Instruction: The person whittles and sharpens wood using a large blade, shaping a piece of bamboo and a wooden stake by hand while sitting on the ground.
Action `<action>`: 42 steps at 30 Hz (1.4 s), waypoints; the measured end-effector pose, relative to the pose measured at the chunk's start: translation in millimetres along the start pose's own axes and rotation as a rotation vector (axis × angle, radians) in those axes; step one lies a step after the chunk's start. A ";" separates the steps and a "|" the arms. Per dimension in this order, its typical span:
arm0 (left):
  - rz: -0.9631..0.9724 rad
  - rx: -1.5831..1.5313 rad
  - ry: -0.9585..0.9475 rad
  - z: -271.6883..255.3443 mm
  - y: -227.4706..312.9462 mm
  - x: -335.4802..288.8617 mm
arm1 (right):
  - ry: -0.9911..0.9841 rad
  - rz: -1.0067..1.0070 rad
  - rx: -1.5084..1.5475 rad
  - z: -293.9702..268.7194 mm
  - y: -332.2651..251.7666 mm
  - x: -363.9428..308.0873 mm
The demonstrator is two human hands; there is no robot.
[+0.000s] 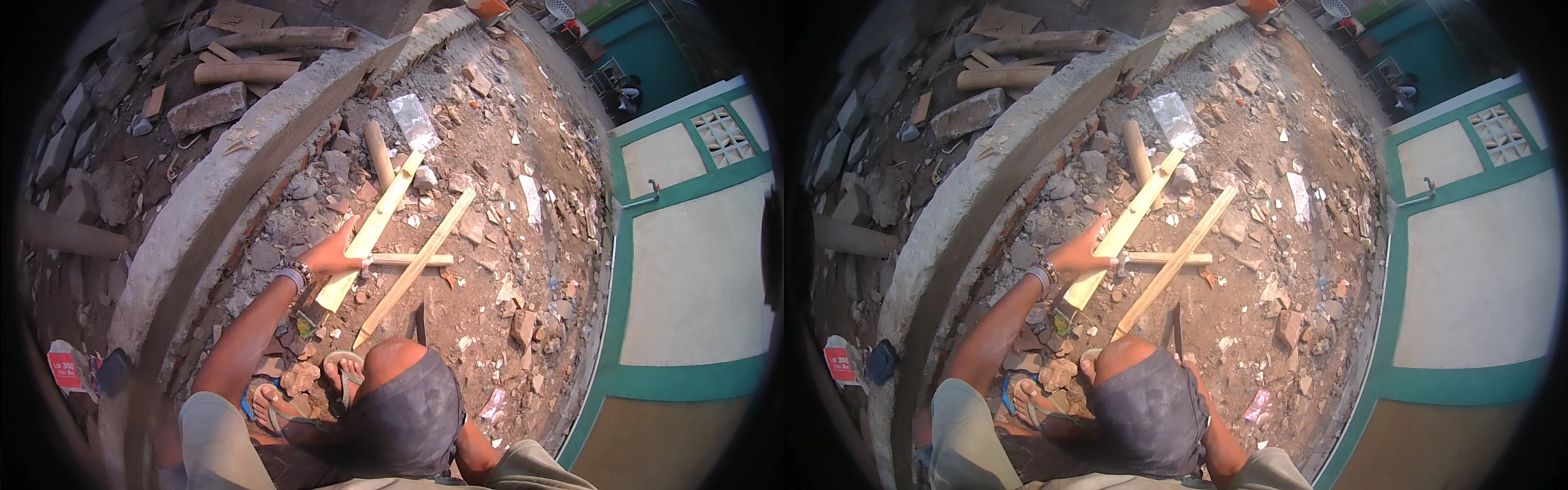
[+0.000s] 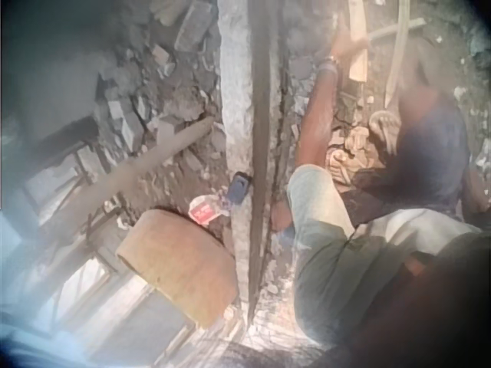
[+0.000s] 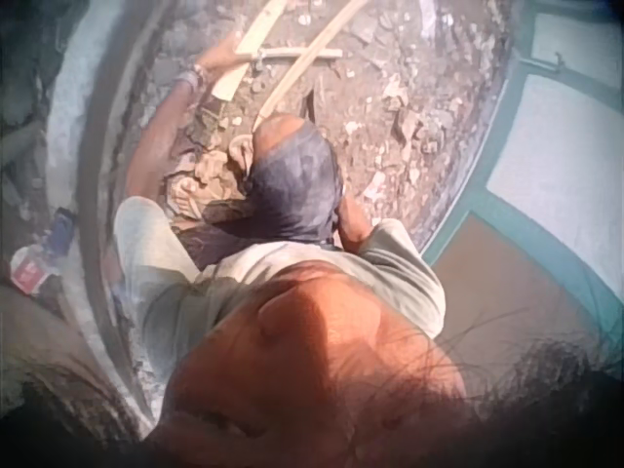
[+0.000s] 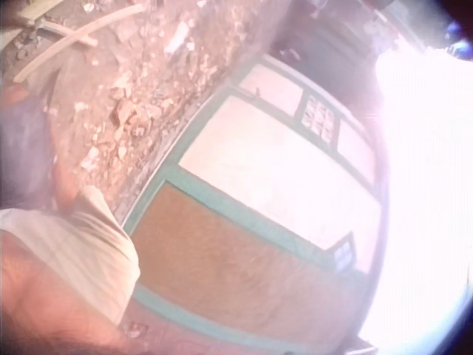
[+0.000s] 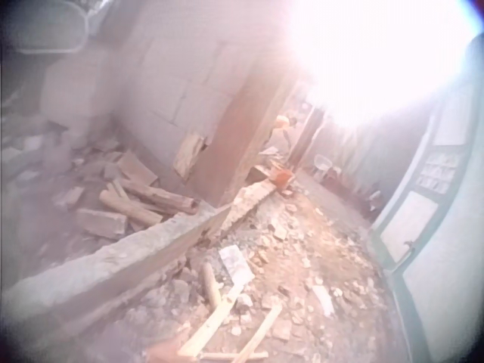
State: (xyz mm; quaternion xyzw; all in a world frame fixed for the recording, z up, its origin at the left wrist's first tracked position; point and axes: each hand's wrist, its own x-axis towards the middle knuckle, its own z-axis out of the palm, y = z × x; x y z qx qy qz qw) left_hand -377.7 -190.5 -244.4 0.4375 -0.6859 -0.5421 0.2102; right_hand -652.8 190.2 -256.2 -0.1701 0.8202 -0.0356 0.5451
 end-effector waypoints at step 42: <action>0.918 -0.176 1.118 -394.9 414.9 -173.8 | -0.222 -0.886 0.010 11.2 -412.1 -202.1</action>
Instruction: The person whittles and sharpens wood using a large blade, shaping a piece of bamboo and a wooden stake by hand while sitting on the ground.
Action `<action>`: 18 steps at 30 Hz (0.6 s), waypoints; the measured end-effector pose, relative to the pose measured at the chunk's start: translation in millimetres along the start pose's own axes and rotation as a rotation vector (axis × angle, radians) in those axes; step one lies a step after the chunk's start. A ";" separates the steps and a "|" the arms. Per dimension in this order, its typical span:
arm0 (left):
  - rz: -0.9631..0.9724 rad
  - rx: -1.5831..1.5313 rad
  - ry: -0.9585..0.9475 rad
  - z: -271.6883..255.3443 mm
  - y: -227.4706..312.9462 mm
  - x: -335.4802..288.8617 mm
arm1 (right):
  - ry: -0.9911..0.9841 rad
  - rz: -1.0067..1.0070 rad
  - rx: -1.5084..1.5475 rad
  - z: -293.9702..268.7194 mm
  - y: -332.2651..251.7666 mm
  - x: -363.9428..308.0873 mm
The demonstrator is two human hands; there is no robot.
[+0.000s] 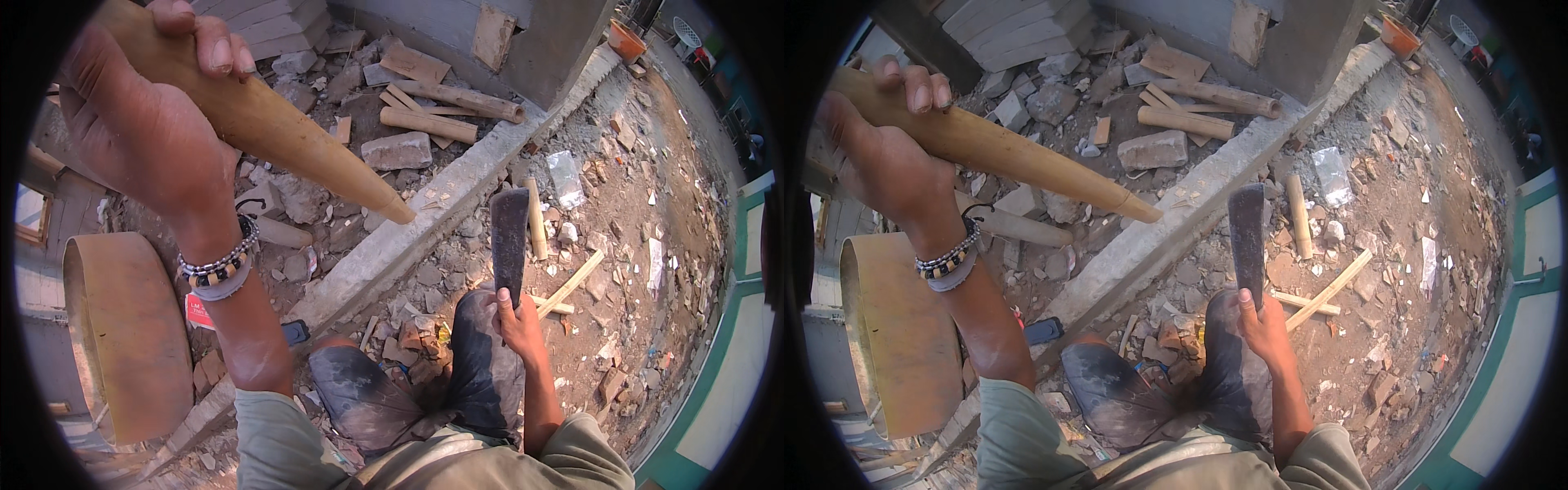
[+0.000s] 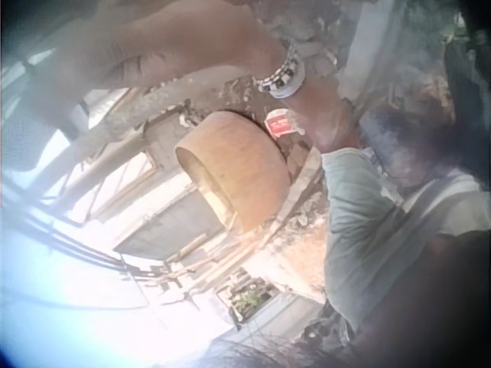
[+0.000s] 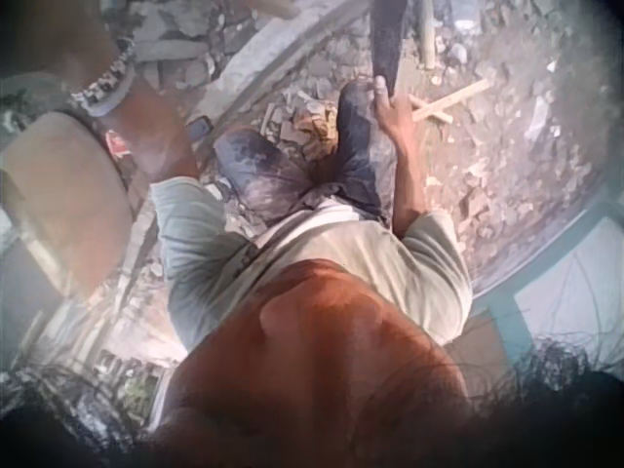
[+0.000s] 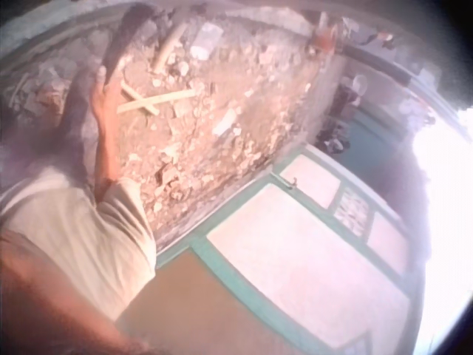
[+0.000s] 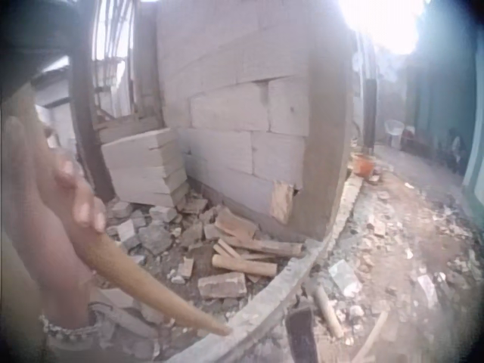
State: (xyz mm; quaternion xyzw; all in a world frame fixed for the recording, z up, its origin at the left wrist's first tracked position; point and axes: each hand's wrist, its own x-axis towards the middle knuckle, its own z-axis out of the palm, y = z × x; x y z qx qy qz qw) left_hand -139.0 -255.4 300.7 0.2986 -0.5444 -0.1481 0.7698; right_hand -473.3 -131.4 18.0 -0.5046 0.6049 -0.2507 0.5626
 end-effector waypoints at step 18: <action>-0.333 0.105 -0.081 15.4 18.1 -26.1 | -0.024 -0.097 -0.027 116.0 1.0 28.7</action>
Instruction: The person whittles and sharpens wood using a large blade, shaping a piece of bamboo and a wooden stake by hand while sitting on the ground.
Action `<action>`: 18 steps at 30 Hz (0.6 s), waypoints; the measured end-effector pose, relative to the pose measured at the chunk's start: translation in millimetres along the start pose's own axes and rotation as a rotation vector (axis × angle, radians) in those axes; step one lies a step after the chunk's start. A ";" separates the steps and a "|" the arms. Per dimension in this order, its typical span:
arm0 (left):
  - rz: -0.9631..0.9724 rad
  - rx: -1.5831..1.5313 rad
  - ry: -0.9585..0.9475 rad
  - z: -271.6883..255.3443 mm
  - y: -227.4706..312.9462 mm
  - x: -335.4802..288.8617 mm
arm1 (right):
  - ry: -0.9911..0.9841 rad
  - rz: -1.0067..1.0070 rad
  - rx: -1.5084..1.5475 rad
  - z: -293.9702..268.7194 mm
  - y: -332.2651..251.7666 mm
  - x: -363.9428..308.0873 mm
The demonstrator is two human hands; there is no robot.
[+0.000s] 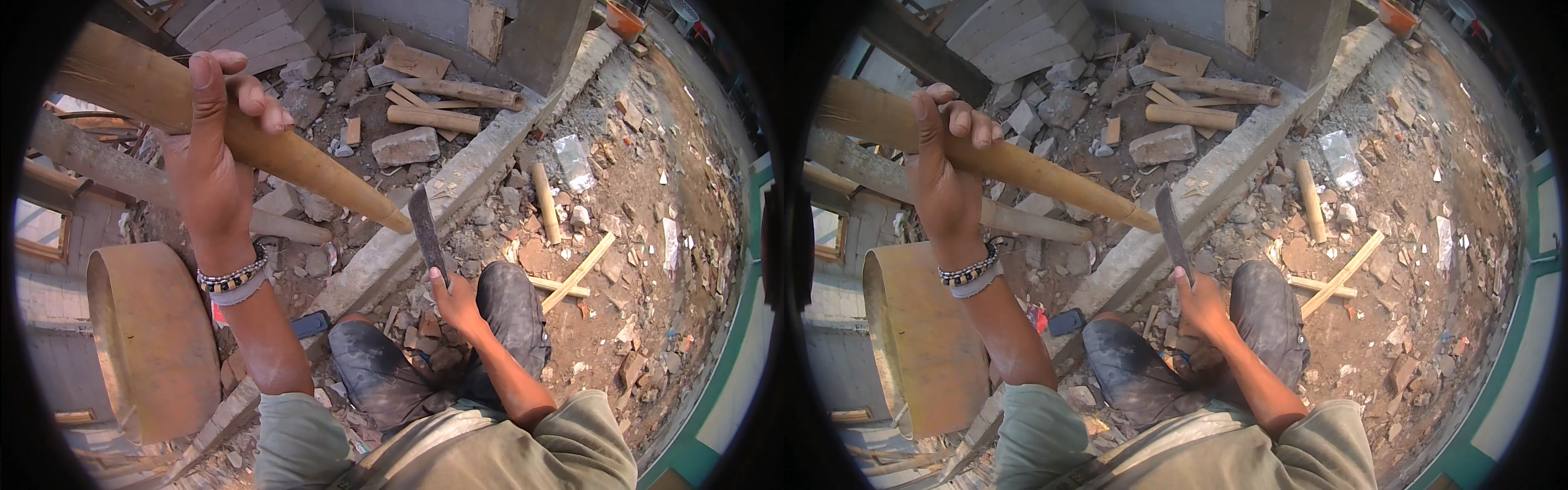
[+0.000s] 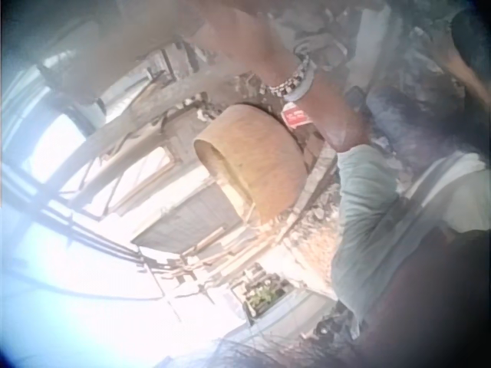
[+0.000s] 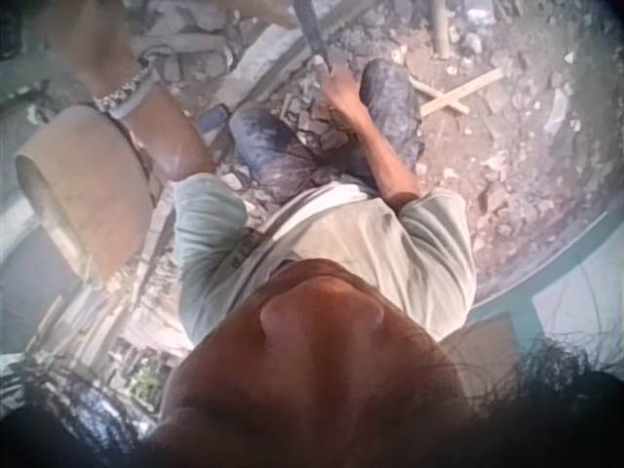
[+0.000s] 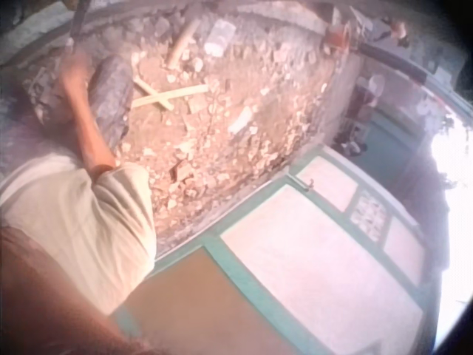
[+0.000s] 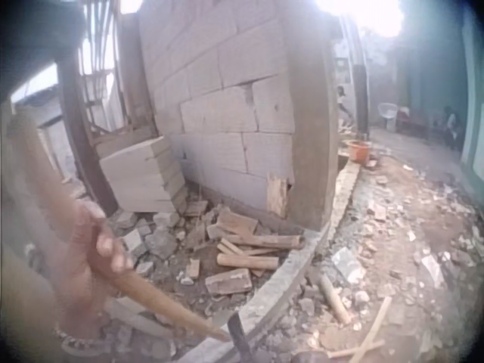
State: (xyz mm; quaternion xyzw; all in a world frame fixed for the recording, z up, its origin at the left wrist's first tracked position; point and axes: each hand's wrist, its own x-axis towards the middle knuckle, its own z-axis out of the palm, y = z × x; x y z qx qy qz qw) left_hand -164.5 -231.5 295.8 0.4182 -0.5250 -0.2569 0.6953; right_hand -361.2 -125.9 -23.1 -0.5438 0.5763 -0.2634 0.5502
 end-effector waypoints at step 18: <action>0.136 -0.160 -0.087 -48.3 -11.7 -19.2 | -0.023 -0.211 -0.028 9.8 -12.5 17.0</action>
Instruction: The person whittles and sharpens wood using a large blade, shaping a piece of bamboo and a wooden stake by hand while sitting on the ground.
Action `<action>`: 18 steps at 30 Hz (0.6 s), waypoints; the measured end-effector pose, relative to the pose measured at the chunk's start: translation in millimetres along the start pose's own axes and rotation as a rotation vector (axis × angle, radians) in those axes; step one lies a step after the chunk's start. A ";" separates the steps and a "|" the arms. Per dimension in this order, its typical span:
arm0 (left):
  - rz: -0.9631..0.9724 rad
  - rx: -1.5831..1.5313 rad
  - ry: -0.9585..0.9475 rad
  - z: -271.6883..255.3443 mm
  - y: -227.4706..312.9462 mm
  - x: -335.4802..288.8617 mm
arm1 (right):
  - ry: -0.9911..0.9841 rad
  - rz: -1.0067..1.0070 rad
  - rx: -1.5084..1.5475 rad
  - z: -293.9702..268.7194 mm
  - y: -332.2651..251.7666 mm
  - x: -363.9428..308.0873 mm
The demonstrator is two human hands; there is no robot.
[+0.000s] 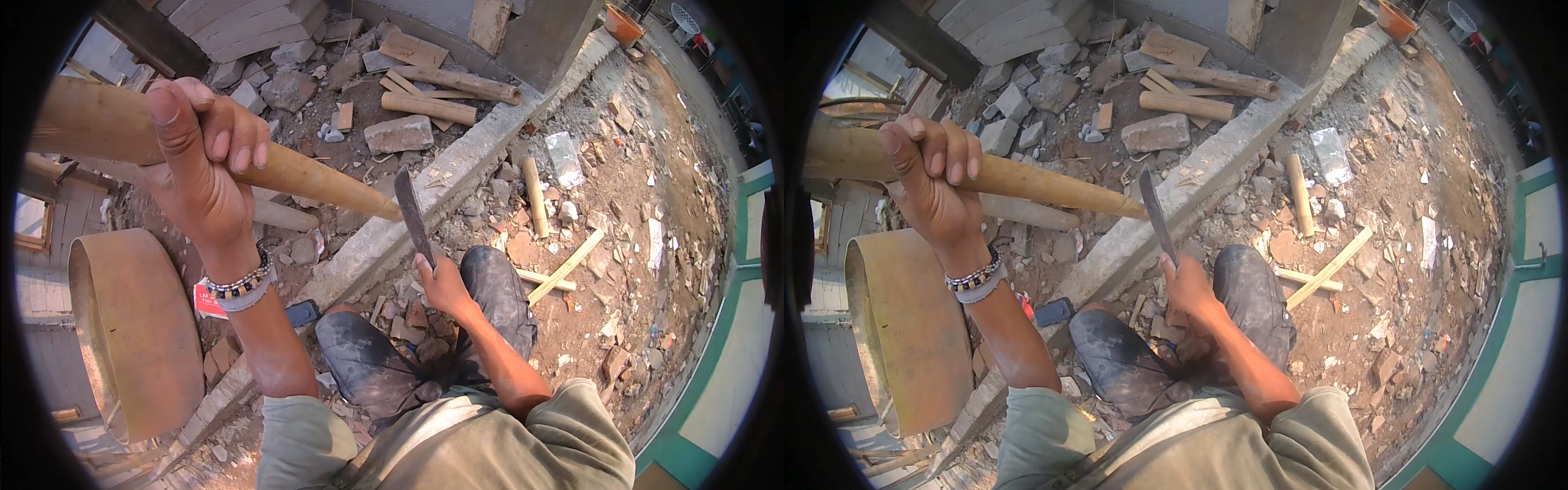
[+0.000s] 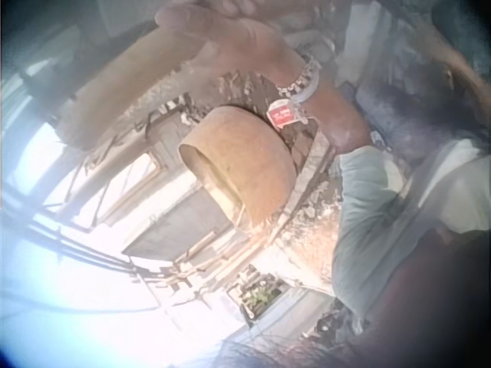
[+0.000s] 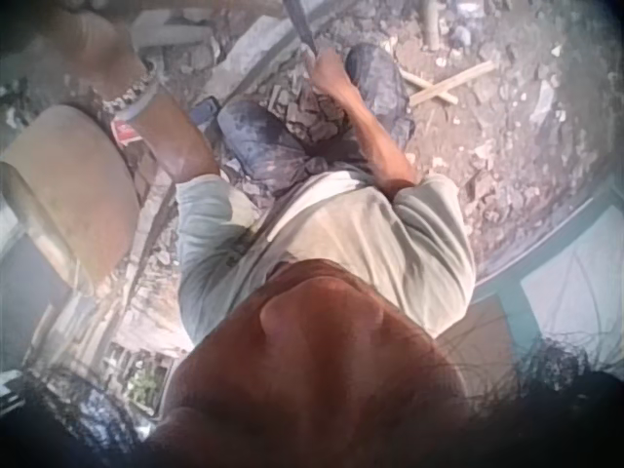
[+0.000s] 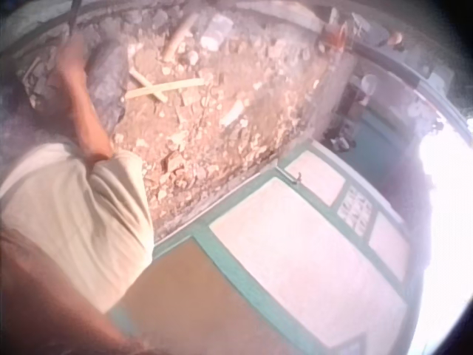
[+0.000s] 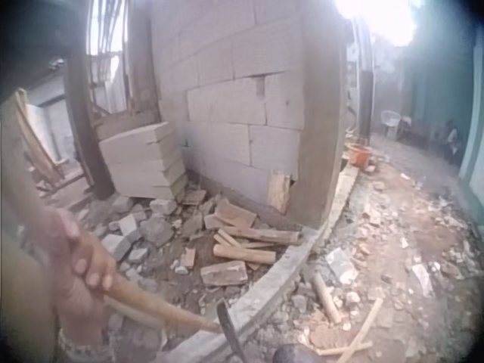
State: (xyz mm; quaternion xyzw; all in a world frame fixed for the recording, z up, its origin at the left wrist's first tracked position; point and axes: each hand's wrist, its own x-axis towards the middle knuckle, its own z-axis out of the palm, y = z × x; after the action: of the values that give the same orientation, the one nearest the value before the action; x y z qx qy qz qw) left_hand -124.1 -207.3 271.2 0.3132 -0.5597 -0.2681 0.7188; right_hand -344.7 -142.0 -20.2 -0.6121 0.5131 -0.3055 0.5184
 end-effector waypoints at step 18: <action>-0.024 -0.035 0.017 36.4 14.3 -9.7 | -0.002 0.086 -0.122 -16.7 -17.1 10.8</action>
State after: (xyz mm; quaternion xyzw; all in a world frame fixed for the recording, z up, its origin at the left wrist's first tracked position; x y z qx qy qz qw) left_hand -161.1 -196.2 282.3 0.3095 -0.5450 -0.2841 0.7256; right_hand -351.3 -158.7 -1.1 -0.6202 0.5562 -0.2506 0.4932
